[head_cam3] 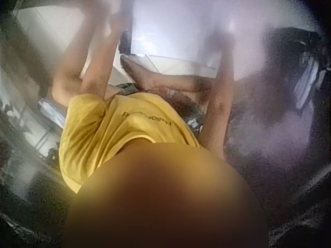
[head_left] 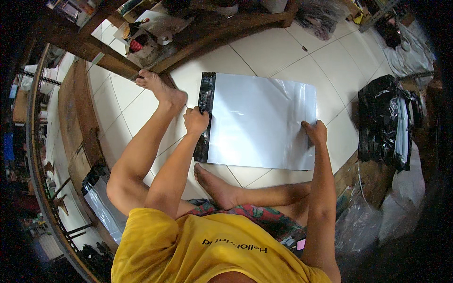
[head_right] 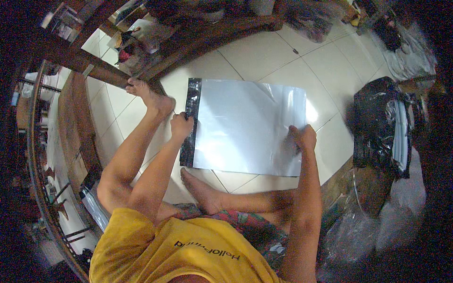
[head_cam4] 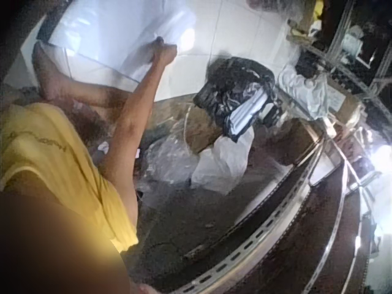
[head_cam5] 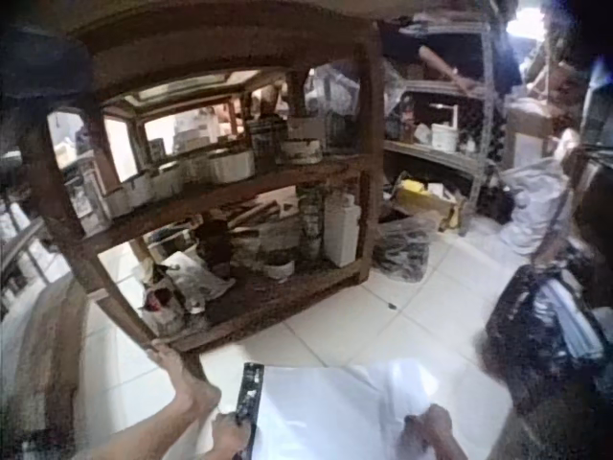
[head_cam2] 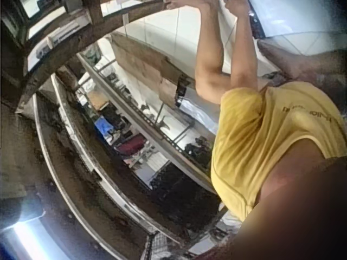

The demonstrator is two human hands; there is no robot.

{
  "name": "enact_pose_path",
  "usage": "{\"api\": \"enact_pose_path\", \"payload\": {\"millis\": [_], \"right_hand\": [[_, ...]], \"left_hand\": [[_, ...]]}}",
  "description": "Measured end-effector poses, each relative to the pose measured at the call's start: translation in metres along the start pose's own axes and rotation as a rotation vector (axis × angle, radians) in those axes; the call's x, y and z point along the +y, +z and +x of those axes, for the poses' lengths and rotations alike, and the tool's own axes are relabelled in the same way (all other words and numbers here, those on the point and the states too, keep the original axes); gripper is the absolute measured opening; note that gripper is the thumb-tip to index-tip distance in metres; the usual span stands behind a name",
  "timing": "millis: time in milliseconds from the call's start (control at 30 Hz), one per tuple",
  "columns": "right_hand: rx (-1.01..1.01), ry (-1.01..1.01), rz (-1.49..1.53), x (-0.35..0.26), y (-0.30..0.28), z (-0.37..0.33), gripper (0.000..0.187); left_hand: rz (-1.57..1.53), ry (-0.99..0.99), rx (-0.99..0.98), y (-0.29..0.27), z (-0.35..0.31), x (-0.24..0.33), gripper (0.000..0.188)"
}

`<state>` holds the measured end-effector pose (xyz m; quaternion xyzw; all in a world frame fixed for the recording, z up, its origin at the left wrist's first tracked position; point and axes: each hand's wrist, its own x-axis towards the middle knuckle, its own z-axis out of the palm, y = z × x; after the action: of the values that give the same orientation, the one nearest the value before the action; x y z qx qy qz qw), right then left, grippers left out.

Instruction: The person sits on the floor and repeatedly pulls white poly mailers from a black plastic bag. They unfold each mailer, smooth it out on the floor, and then fold it back up before placing it aside. The process is repeated multiple times with different mailers.

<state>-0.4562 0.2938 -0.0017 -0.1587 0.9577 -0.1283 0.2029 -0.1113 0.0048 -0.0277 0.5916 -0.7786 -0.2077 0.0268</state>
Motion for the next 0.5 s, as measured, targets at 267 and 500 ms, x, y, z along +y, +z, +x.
{"api": "enact_pose_path", "payload": {"millis": [267, 500], "right_hand": [[0.01, 0.012, 0.031, -0.006, -0.002, -0.001, 0.067], [0.014, -0.094, -0.016, 0.006, 0.011, 0.01, 0.067]], "left_hand": [[-0.067, -0.022, 0.023, -0.004, -0.003, 0.003, 0.041], [-0.118, -0.099, -0.054, -0.013, 0.0, 0.004, 0.039]]}}
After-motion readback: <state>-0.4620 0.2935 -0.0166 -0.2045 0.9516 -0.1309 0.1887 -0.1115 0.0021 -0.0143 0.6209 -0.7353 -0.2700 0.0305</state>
